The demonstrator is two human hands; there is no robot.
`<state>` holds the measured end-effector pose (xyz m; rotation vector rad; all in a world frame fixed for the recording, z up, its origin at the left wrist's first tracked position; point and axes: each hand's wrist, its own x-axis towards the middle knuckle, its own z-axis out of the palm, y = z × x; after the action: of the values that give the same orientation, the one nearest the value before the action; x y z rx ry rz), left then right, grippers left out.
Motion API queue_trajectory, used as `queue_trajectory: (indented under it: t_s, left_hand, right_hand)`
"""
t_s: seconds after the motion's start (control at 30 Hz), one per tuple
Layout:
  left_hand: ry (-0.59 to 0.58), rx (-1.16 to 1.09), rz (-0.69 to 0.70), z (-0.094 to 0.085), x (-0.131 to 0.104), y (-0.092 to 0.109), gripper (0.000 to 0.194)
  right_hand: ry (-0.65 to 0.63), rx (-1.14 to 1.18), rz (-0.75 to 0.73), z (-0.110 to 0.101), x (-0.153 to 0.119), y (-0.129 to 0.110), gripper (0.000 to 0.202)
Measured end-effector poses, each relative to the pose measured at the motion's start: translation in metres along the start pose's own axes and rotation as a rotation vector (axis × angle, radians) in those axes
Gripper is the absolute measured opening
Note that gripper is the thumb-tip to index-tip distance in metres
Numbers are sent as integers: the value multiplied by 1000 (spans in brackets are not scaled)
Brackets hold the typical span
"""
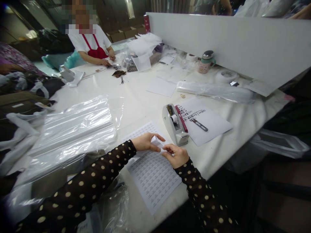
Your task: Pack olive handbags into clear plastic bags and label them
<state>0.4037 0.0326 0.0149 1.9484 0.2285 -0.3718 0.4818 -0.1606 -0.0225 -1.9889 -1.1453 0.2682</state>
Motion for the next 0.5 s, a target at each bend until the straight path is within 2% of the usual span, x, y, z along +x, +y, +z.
queue_trajectory:
  t_s: [0.2,0.37,0.5]
  left_hand:
    - [-58,-31,-13,7,-1,8,50]
    - [-113,-148,1,9,0,6,52]
    - [-141,-176,5,8,2,3,54]
  right_hand:
    - [0,-183,-267,-7,-4,-1,10]
    - [109,-135,-334,-10,-10,-4,14]
    - [91,-95,-396,-12,-9,-5,17]
